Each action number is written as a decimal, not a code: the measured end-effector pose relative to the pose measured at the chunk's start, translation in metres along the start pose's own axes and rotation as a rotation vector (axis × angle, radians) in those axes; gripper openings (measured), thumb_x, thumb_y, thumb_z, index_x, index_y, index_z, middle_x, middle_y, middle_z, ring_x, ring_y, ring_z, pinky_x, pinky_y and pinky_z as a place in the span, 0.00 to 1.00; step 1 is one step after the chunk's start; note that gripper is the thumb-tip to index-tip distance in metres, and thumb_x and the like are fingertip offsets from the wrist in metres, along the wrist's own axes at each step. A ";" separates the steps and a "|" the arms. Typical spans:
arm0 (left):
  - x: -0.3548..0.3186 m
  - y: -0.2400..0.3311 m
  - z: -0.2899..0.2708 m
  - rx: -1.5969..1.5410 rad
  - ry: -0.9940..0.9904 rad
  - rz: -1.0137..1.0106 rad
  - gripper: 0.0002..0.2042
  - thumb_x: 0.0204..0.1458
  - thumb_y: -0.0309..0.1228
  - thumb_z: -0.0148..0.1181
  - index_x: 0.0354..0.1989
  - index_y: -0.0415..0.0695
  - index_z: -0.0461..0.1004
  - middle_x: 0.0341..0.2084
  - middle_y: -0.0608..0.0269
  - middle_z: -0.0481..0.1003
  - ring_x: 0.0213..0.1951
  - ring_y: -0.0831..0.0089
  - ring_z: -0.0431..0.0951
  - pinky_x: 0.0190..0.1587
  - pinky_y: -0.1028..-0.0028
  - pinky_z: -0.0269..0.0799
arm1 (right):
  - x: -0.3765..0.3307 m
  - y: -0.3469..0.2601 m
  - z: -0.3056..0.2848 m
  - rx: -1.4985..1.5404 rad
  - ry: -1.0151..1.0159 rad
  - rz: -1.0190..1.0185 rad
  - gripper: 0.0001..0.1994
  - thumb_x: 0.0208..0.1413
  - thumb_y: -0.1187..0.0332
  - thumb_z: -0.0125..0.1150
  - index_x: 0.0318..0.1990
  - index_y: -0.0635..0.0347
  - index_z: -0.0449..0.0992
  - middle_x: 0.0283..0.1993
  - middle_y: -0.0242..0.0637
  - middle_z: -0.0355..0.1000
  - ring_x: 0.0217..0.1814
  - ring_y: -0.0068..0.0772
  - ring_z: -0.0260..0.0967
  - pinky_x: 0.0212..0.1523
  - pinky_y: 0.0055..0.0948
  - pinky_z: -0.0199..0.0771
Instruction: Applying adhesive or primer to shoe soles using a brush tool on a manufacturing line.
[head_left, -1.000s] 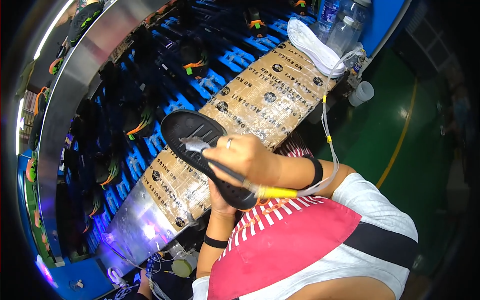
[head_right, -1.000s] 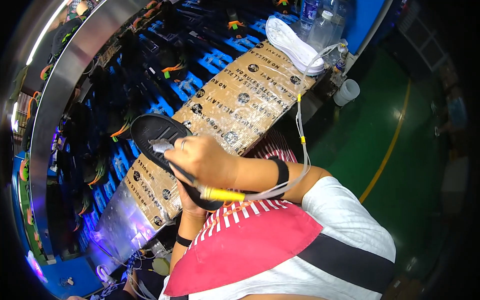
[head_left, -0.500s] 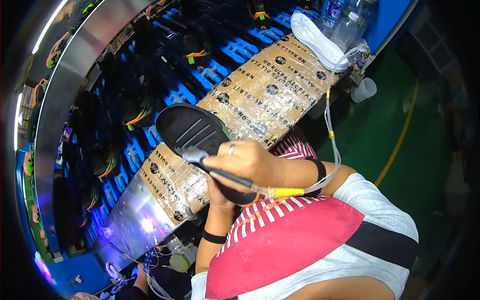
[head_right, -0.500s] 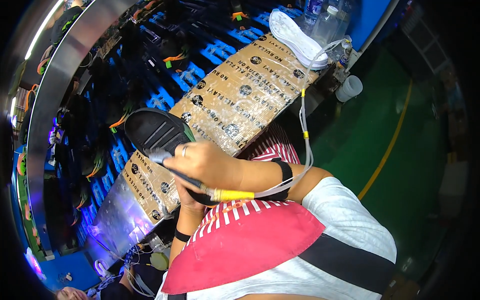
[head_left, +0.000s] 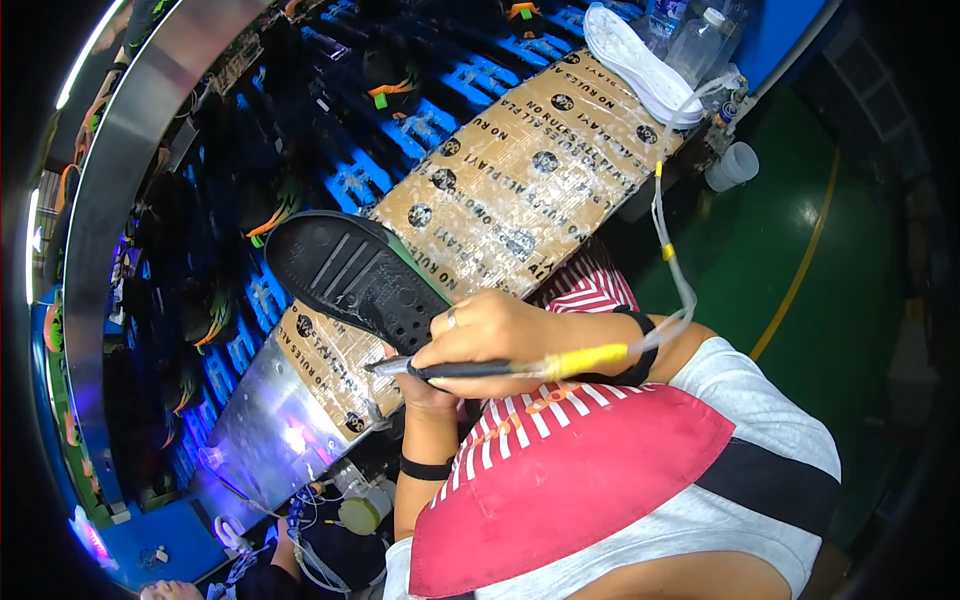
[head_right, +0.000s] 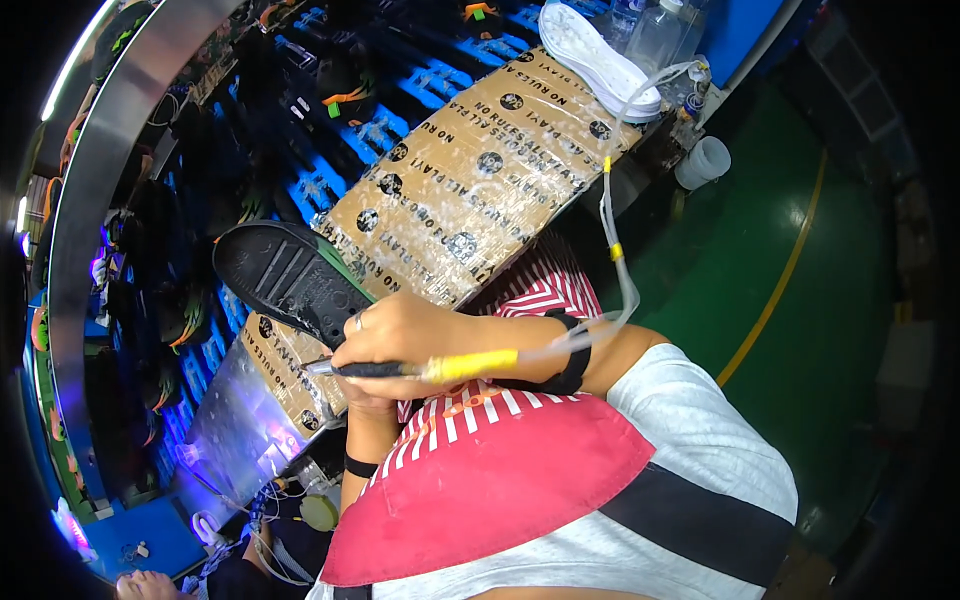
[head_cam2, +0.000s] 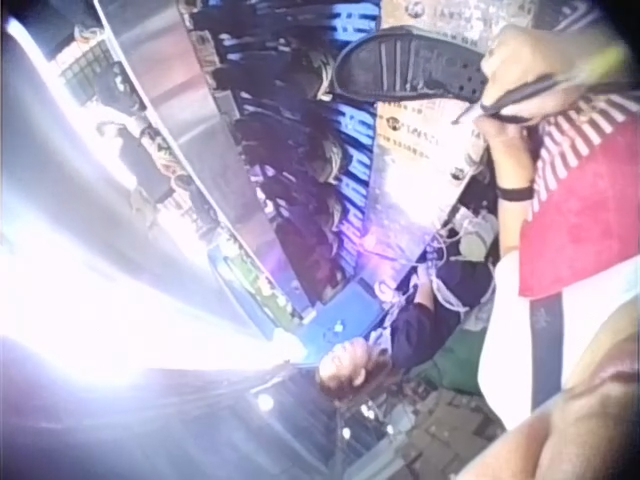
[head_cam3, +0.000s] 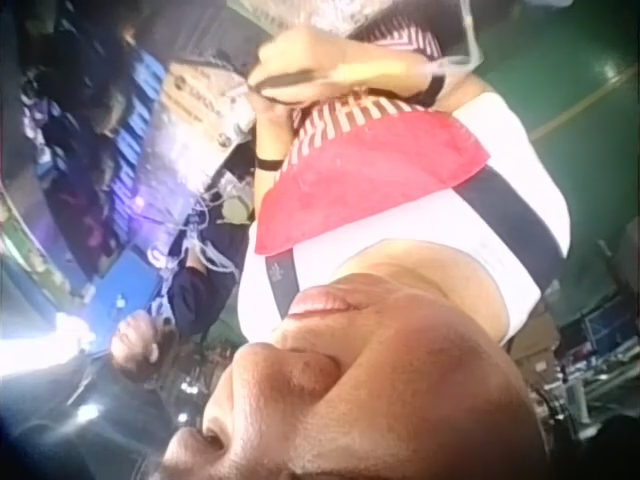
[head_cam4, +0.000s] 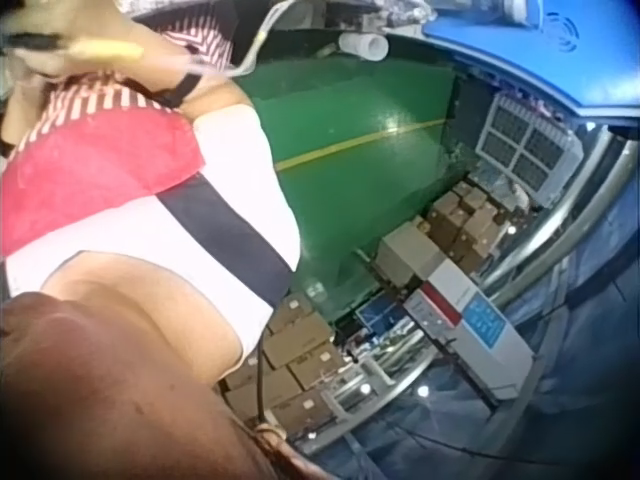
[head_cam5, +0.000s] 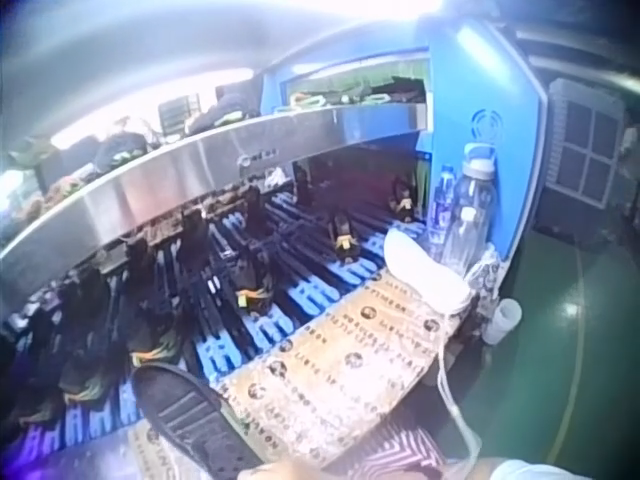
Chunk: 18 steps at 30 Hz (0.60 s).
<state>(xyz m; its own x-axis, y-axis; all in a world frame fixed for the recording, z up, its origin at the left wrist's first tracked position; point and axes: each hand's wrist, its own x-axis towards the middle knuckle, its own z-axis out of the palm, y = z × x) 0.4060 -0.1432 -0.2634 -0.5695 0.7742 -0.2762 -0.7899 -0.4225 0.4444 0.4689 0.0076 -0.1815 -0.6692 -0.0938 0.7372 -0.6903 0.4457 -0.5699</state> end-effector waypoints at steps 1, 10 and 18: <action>-0.001 0.001 -0.013 -0.007 -0.027 0.024 0.30 0.47 0.58 0.48 0.49 0.46 0.65 0.47 0.56 0.68 0.49 0.62 0.69 0.52 0.62 0.64 | 0.000 0.000 -0.001 -0.010 0.058 0.041 0.11 0.39 0.73 0.61 0.34 0.63 0.74 0.20 0.36 0.65 0.19 0.33 0.66 0.20 0.28 0.66; 0.008 0.004 0.006 -0.119 -0.050 0.173 0.36 0.45 0.61 0.46 0.54 0.43 0.61 0.44 0.49 0.68 0.46 0.51 0.68 0.50 0.58 0.66 | -0.008 -0.004 0.011 0.128 -0.041 0.060 0.10 0.41 0.74 0.62 0.34 0.61 0.75 0.23 0.37 0.68 0.24 0.33 0.69 0.25 0.28 0.68; 0.014 0.026 0.004 -0.128 -0.139 0.259 0.33 0.44 0.60 0.50 0.53 0.49 0.63 0.46 0.49 0.67 0.48 0.51 0.66 0.52 0.58 0.65 | -0.013 -0.004 0.013 0.302 -0.017 0.339 0.12 0.42 0.76 0.63 0.38 0.64 0.75 0.26 0.41 0.70 0.27 0.34 0.70 0.29 0.27 0.68</action>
<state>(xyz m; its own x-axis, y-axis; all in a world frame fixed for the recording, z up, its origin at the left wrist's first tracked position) 0.3791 -0.1412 -0.2521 -0.7259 0.6863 -0.0452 -0.6500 -0.6629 0.3716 0.4766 -0.0042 -0.1933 -0.8739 -0.0030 0.4861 -0.4791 0.1741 -0.8603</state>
